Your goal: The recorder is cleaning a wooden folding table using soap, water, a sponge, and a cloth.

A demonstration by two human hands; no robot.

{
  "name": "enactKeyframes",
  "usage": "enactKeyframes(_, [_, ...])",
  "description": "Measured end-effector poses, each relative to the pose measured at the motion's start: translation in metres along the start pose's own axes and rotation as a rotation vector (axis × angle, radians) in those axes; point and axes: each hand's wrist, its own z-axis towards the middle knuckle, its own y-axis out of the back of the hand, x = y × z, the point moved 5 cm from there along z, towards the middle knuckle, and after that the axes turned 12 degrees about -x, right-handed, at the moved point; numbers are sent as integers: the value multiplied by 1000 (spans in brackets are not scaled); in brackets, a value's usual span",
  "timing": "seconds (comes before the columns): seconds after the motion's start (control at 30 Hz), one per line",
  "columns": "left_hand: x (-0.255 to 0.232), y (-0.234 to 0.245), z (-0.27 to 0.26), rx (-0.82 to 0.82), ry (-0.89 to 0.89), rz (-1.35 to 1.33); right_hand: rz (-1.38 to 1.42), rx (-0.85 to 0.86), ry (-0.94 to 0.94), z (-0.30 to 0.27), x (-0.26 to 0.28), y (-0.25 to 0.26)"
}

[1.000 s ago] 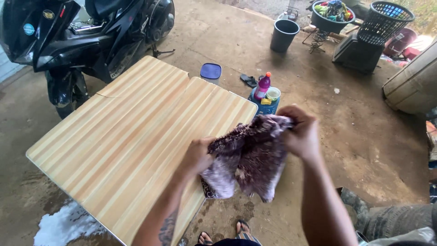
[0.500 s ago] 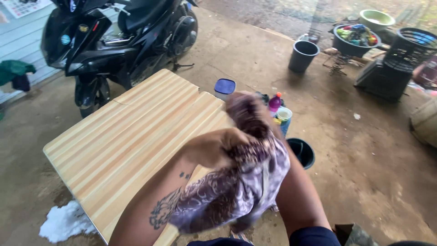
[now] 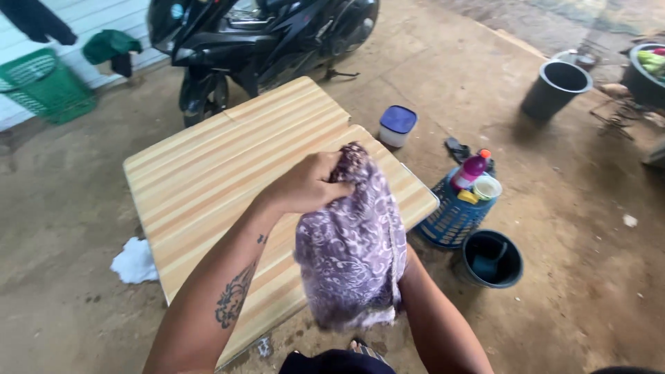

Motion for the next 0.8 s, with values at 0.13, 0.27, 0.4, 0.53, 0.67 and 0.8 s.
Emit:
enactKeyframes(0.13, [33,39,-9,-271,258,407,72,52,-101,-5,-8,-28])
enactKeyframes(0.27, [109,48,-51,-434,303,554,-239,138,53,-7,-7,-48])
enactKeyframes(0.4, [129,21,-118,-366,50,285,-524,211,238,-9,-6,-67])
enactKeyframes(0.53, [97,-9,-151,-344,-165,304,-811,255,449,-15,-4,-86])
enactKeyframes(0.67, [112,-16,-154,-483,-242,100,-1124,295,658,-17,-4,-102])
enactKeyframes(0.8, [88,4,-144,-436,-292,117,-725,272,288,3,-27,-78])
